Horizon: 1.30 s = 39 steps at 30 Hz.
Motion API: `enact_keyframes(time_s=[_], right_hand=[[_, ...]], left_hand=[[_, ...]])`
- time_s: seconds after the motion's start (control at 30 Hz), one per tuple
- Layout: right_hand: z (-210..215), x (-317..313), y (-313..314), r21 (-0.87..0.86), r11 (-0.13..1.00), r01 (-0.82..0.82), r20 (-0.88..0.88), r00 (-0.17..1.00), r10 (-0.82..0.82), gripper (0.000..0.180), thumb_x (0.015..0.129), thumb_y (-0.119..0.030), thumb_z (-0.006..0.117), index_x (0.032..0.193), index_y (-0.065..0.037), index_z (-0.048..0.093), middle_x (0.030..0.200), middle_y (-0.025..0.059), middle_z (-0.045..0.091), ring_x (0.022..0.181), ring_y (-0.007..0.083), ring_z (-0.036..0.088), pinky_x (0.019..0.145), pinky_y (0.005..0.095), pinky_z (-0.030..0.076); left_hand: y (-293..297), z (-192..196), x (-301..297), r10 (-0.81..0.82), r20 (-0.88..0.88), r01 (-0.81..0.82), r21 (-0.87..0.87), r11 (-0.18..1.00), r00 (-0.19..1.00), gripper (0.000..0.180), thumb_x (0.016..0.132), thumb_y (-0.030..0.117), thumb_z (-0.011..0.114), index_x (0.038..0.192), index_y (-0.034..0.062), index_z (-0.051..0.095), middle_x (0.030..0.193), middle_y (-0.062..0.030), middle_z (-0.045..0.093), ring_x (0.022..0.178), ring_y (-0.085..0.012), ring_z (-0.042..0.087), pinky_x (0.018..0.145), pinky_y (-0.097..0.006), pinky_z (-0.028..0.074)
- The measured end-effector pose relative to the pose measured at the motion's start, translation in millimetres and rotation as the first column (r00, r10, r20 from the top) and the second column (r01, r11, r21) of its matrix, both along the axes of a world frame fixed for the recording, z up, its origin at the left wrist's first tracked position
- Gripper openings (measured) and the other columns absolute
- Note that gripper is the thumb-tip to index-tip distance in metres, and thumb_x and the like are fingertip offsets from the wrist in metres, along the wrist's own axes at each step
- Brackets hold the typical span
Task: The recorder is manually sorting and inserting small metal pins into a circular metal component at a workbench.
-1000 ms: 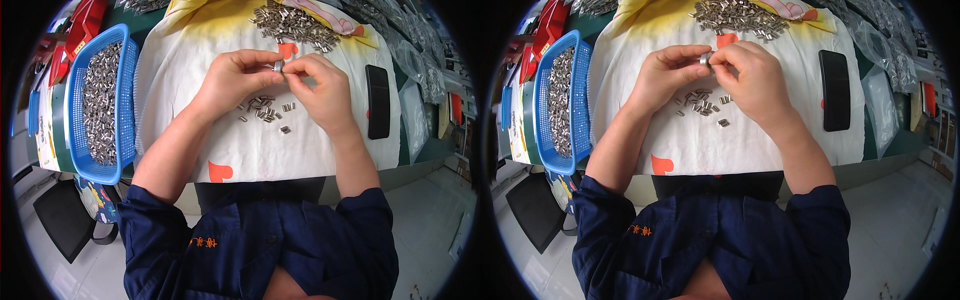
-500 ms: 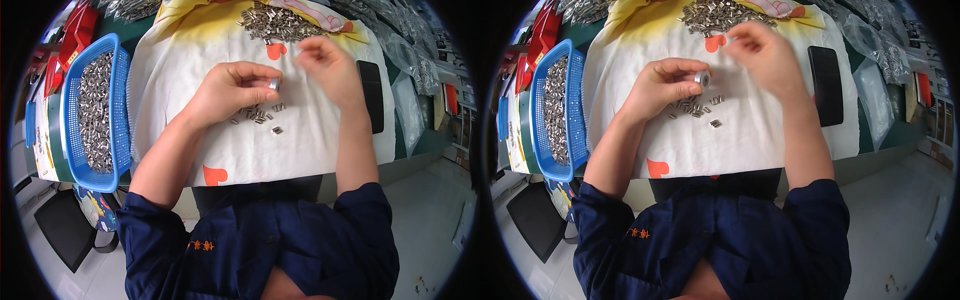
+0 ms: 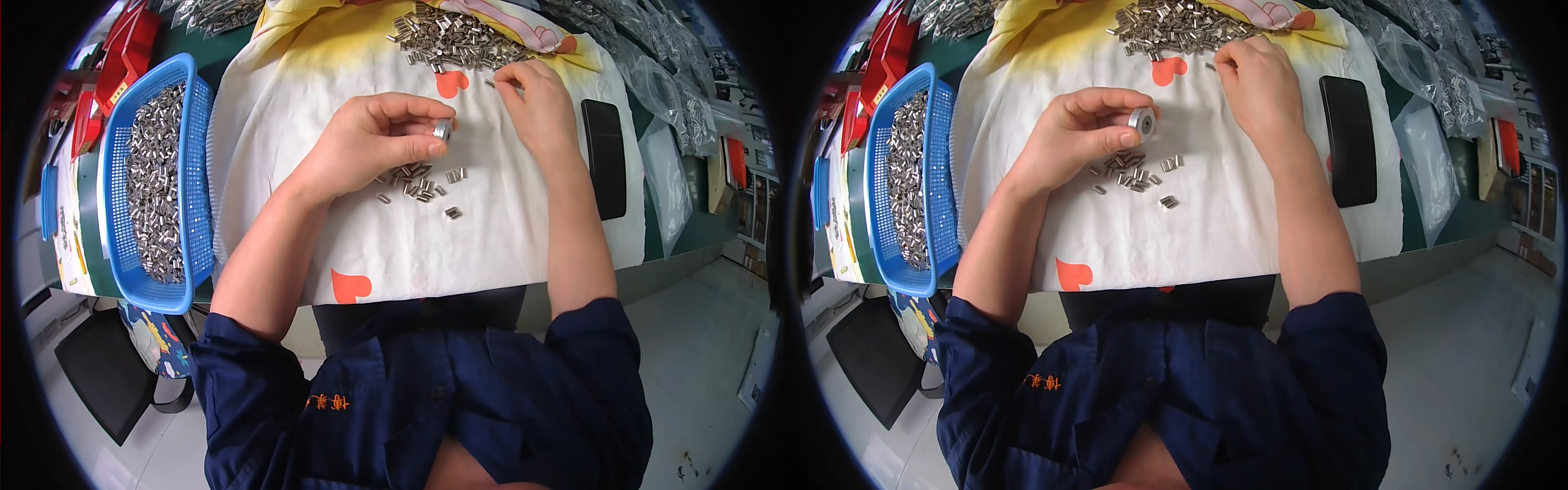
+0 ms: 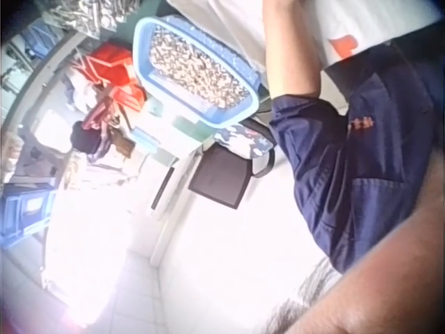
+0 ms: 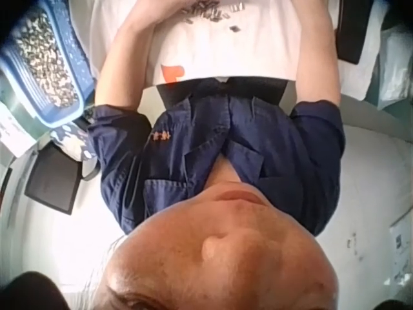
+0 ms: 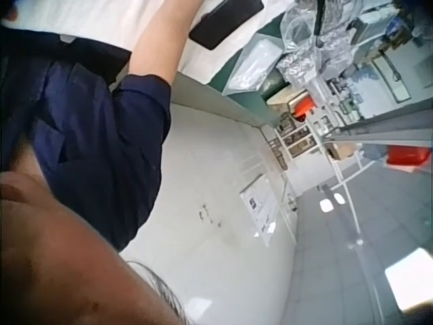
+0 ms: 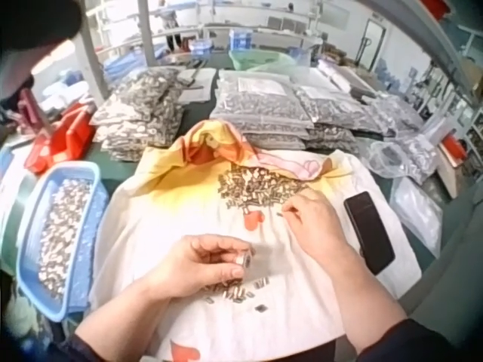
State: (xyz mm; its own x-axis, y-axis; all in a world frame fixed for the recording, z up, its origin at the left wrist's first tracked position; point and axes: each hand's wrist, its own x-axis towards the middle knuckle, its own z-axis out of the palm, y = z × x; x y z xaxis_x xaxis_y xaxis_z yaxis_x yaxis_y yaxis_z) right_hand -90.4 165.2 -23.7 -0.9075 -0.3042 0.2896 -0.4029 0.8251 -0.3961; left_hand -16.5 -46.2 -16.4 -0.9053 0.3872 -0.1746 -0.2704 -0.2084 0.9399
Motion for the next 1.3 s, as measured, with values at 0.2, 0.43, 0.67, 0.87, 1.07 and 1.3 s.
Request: enact_keyframes(time_s=[0.2,0.43,0.67,0.87,1.07,1.3], right_hand=[[20,28,-17,-0.69,0.722,-0.053,0.371,0.83,0.416,0.011,0.083,-0.003,0.054,0.093,0.0,0.058,0.088,0.0008,0.058,0.08,0.0069,0.052,0.074,0.0202,0.042],[16,40,-29,-0.703,0.703,-0.111,0.3,0.85,0.434,0.006,0.075,-0.002,0.062,0.081,0.0,0.06,0.077,0.0024,0.061,0.071,0.0093,0.057,0.065,0.0225,0.047],[21,47,-37,-0.423,0.848,-0.319,-0.033,0.941,0.338,0.006,0.071,0.0,0.062,0.074,-0.001,0.058,0.07,0.0066,0.058,0.063,0.0169,0.057,0.055,0.0253,0.046],[20,48,-39,-0.463,0.836,-0.295,0.029,0.938,0.347,0.004,0.071,0.0,0.062,0.073,-0.002,0.058,0.07,0.0062,0.058,0.062,0.018,0.057,0.055,0.0263,0.046],[23,46,-32,-0.489,0.831,-0.265,0.1,0.929,0.355,0.007,0.073,-0.002,0.063,0.079,-0.001,0.06,0.071,0.0054,0.06,0.065,0.0135,0.058,0.056,0.0238,0.046],[22,27,-19,-0.573,0.817,-0.068,0.316,0.901,0.297,0.012,0.075,-0.008,0.064,0.085,-0.001,0.062,0.073,0.0023,0.061,0.066,0.0078,0.055,0.062,0.021,0.045]], left_hand=[[-2,-2,-1,0.136,0.007,-0.136,0.049,0.99,0.991,0.034,0.078,0.005,0.065,0.109,-0.0026,0.055,0.092,-0.0061,0.062,0.082,-0.0089,0.059,0.075,-0.021,0.048],[-1,-5,0,0.15,-0.043,-0.149,0.036,0.988,0.988,0.034,0.078,0.005,0.064,0.11,-0.0032,0.055,0.092,-0.0076,0.063,0.084,-0.0105,0.06,0.076,-0.023,0.049],[1,-7,0,0.193,-0.075,-0.199,-0.076,0.977,0.978,0.032,0.077,0.004,0.065,0.107,-0.0028,0.057,0.09,-0.007,0.063,0.081,-0.0098,0.059,0.073,-0.022,0.049],[0,-6,0,0.184,-0.1,-0.195,-0.112,0.974,0.978,0.032,0.077,0.007,0.066,0.106,-0.0044,0.057,0.086,-0.007,0.064,0.077,-0.0084,0.06,0.069,-0.02,0.05],[-2,-2,0,0.159,-0.077,-0.166,-0.099,0.981,0.984,0.032,0.077,0.007,0.066,0.106,-0.0041,0.058,0.087,-0.0071,0.064,0.079,-0.0087,0.06,0.071,-0.021,0.05],[-1,-2,4,0.06,-0.03,-0.063,-0.111,0.992,0.998,0.031,0.076,0.005,0.067,0.105,-0.0012,0.059,0.087,-0.0048,0.063,0.078,-0.0074,0.059,0.073,-0.02,0.049]])
